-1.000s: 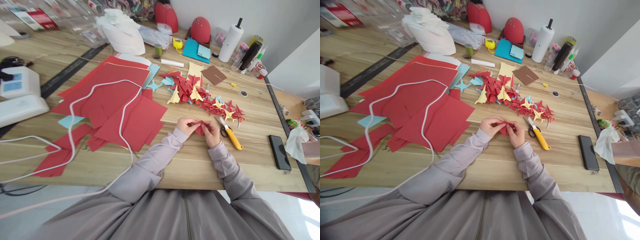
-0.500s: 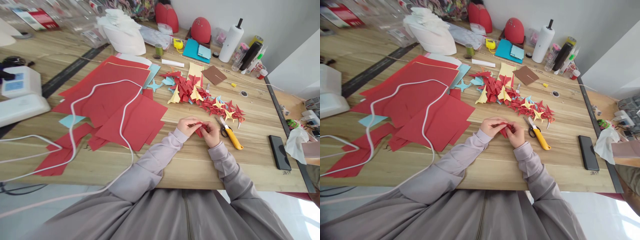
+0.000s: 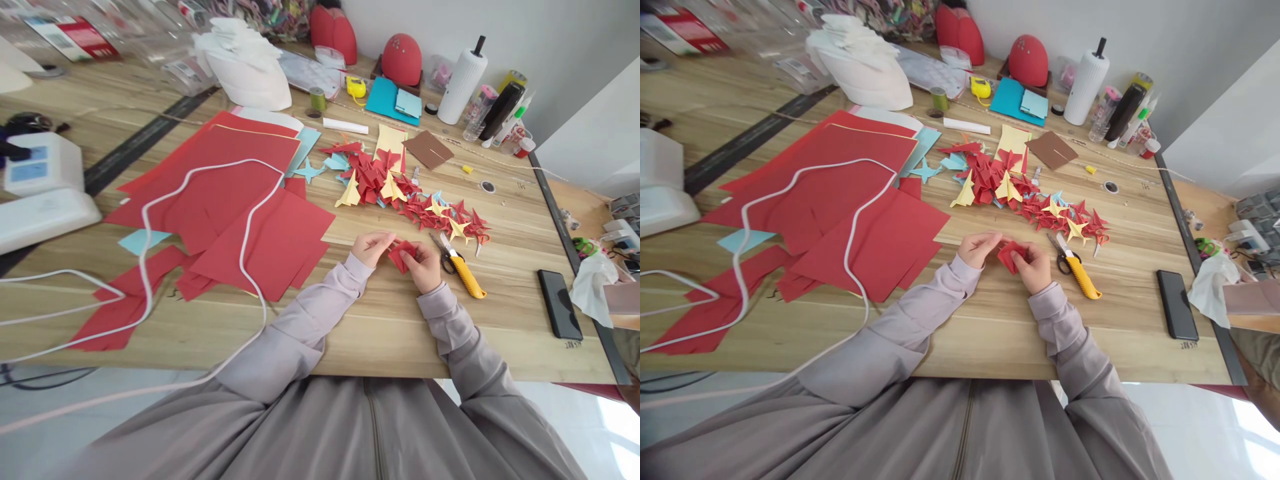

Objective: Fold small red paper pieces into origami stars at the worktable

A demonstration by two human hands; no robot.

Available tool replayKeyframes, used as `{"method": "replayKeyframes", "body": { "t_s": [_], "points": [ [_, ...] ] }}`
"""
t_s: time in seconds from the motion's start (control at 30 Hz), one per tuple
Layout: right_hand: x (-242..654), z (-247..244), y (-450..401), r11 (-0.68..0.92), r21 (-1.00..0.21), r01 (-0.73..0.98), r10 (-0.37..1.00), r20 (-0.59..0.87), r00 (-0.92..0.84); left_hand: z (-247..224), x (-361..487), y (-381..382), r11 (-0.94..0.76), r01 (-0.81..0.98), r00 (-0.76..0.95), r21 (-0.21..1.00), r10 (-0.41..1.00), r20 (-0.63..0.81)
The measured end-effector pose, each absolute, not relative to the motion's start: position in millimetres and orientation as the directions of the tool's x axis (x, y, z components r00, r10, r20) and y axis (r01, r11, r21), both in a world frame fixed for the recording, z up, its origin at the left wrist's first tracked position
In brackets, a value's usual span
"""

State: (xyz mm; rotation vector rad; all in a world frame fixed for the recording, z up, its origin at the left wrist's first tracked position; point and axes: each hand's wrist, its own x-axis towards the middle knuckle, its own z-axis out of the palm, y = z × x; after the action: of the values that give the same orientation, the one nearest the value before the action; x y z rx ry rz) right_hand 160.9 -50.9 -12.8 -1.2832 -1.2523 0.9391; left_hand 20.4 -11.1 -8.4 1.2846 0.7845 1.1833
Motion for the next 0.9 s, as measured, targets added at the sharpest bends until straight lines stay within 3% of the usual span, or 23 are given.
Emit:
{"method": "replayKeyframes", "body": {
  "t_s": [0.13,0.3,0.63,0.9],
  "points": [
    [164.8,-10.2,-48.4,0.071,-0.997,-0.002,0.976,0.069,0.207,-14.4,23.5,-6.6,0.163,-0.352,0.34,0.922,0.94,-0.037],
    [166.3,-9.7,-47.4,0.059,-0.99,-0.125,0.967,0.026,0.252,-12.4,25.6,-7.2,0.278,-0.341,0.429,0.898,0.896,-0.114],
    [166.1,-10.5,-48.2,0.069,-0.988,-0.135,0.972,0.036,0.231,-13.3,28.4,-9.9,0.194,-0.289,0.382,0.937,0.921,-0.073],
    [165.5,-9.2,-49.7,0.047,-0.998,-0.03,0.975,0.04,0.217,-18.3,28.9,-12.0,-0.02,-0.167,0.31,0.986,0.948,0.072]
  ]
}}
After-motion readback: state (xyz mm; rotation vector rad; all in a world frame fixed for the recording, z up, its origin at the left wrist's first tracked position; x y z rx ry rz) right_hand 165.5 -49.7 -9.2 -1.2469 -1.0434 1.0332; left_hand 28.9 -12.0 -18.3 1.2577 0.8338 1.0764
